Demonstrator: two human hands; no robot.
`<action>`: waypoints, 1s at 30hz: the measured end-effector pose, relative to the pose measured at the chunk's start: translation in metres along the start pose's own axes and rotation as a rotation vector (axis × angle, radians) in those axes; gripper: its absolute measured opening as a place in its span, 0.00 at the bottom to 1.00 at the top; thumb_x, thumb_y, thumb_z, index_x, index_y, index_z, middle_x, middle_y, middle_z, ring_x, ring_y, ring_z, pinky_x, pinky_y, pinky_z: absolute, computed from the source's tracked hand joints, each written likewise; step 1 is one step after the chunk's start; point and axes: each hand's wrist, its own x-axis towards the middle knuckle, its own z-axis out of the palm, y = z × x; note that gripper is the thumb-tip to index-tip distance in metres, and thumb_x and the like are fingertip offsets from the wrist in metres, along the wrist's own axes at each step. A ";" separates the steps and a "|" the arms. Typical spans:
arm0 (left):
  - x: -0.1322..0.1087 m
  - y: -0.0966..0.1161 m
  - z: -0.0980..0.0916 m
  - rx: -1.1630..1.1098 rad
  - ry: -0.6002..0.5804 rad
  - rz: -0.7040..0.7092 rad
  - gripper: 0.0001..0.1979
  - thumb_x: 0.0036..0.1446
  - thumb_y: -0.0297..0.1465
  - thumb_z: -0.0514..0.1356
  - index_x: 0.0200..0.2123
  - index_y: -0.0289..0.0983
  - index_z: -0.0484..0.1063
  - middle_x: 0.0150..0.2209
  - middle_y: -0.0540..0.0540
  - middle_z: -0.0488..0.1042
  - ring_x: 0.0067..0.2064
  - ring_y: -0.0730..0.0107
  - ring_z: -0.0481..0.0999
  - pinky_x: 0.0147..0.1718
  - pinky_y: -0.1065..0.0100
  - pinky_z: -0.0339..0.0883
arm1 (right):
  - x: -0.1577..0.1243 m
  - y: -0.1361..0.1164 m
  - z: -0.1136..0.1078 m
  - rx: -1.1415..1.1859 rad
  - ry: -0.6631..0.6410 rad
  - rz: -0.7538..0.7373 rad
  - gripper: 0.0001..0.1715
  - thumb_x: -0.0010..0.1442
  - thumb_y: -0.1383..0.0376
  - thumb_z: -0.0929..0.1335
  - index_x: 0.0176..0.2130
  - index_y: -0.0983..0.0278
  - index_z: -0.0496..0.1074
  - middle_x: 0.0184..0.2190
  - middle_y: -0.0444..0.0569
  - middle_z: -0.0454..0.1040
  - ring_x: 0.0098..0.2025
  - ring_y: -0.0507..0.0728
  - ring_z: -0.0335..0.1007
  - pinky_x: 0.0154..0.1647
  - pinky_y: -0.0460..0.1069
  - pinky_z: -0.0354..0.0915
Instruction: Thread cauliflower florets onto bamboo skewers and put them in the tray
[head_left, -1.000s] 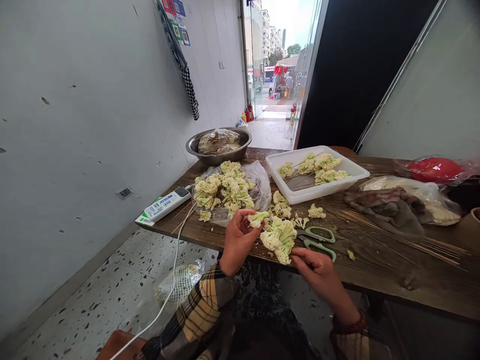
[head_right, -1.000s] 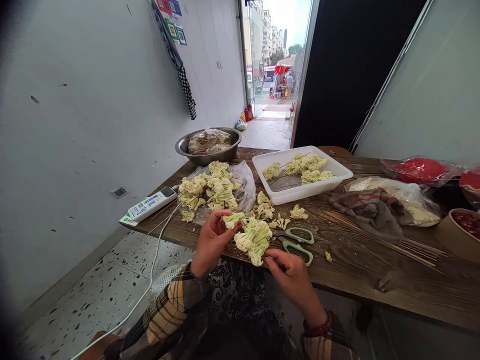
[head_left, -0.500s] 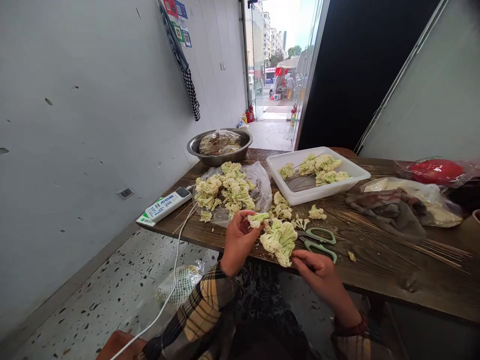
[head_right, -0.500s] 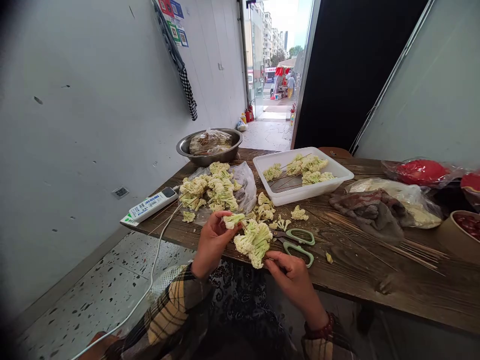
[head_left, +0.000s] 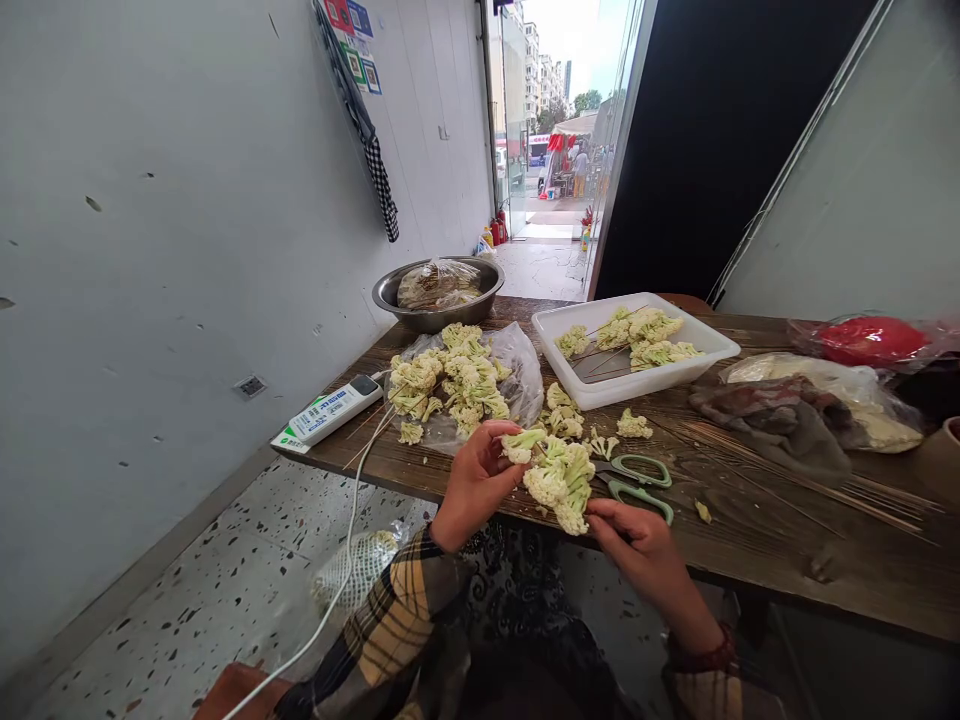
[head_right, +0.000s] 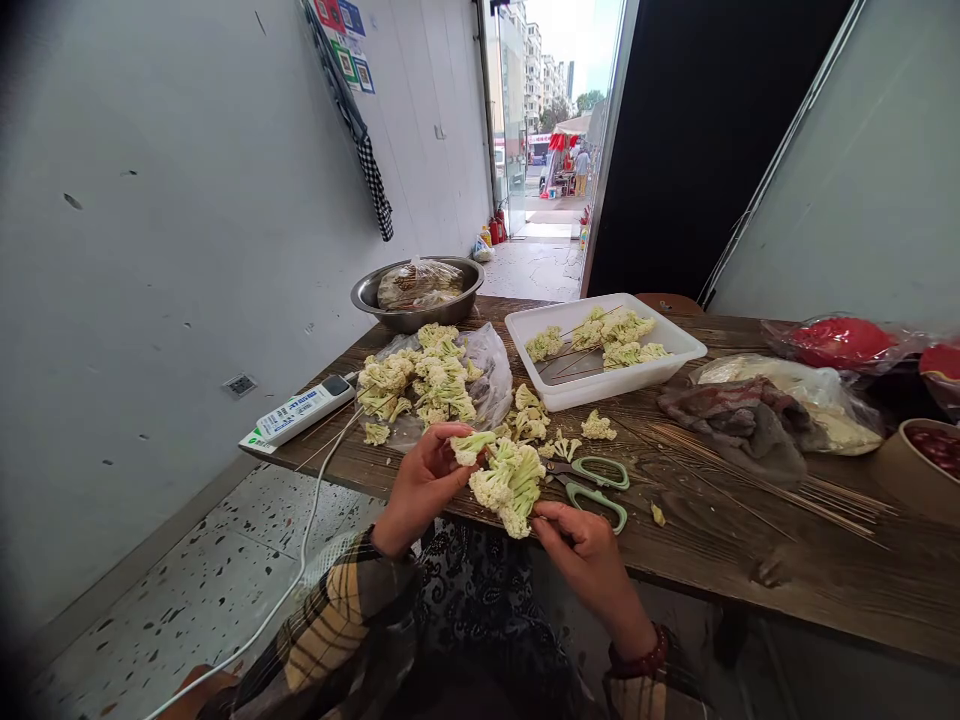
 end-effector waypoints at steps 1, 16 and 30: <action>0.000 0.000 -0.001 0.014 -0.006 0.005 0.14 0.46 0.25 0.65 0.38 0.38 0.69 0.42 0.46 0.69 0.43 0.69 0.72 0.41 0.69 0.68 | 0.000 0.000 0.000 0.004 -0.006 -0.002 0.15 0.61 0.59 0.64 0.36 0.63 0.77 0.29 0.48 0.79 0.30 0.55 0.75 0.30 0.46 0.68; -0.002 -0.003 -0.002 0.167 -0.035 0.237 0.12 0.49 0.20 0.59 0.37 0.37 0.71 0.43 0.42 0.71 0.46 0.64 0.72 0.36 0.69 0.68 | -0.004 -0.003 0.002 -0.066 0.079 -0.132 0.11 0.62 0.63 0.65 0.34 0.61 0.77 0.28 0.46 0.79 0.29 0.54 0.75 0.27 0.44 0.68; -0.002 0.005 -0.003 0.327 -0.097 0.229 0.16 0.46 0.16 0.56 0.38 0.37 0.72 0.43 0.41 0.73 0.44 0.65 0.73 0.31 0.72 0.67 | -0.005 -0.005 0.009 -0.126 0.213 -0.269 0.09 0.61 0.66 0.65 0.35 0.62 0.76 0.28 0.46 0.79 0.28 0.53 0.76 0.30 0.43 0.70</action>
